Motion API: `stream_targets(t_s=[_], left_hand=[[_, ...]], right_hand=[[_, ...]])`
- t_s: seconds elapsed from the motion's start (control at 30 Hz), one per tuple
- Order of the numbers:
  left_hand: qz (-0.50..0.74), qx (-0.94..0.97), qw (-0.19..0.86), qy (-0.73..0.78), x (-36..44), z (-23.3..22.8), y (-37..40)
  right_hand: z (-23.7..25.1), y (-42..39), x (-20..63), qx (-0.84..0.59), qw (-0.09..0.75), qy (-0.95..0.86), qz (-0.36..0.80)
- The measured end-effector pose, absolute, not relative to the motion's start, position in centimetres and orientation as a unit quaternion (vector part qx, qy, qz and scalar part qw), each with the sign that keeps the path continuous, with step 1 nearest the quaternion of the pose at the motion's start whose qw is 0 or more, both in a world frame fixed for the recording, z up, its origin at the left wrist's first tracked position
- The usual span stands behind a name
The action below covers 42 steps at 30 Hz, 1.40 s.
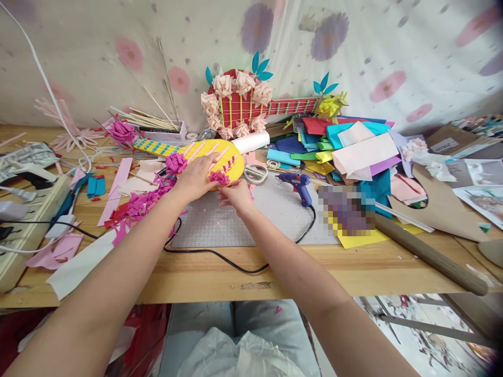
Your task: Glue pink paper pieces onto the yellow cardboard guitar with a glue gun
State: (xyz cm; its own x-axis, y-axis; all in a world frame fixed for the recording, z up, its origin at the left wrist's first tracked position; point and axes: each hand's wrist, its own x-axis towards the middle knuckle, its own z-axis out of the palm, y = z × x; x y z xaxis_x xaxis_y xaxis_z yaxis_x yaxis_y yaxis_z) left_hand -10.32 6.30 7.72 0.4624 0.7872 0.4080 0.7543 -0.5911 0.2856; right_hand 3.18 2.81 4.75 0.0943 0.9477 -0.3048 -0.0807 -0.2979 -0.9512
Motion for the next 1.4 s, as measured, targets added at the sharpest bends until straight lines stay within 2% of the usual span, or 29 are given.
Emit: stream_targets(t_s=[0.53,0.9,1.4], left_hand=[[0.25,0.861,0.027,0.442,-10.8,7.5,5.9],[0.234,0.87,-0.016,0.434,-10.2,6.9,5.2],[0.238,0.872,0.001,0.427,-10.2,6.6,5.5]], right_hand=[[6.0,1.9,4.0,-0.559,0.485,-0.34,0.58],[5.8,2.2,4.1,-0.562,0.486,-0.345,0.574],[5.4,2.4,4.6,-0.559,0.49,-0.367,0.56]])
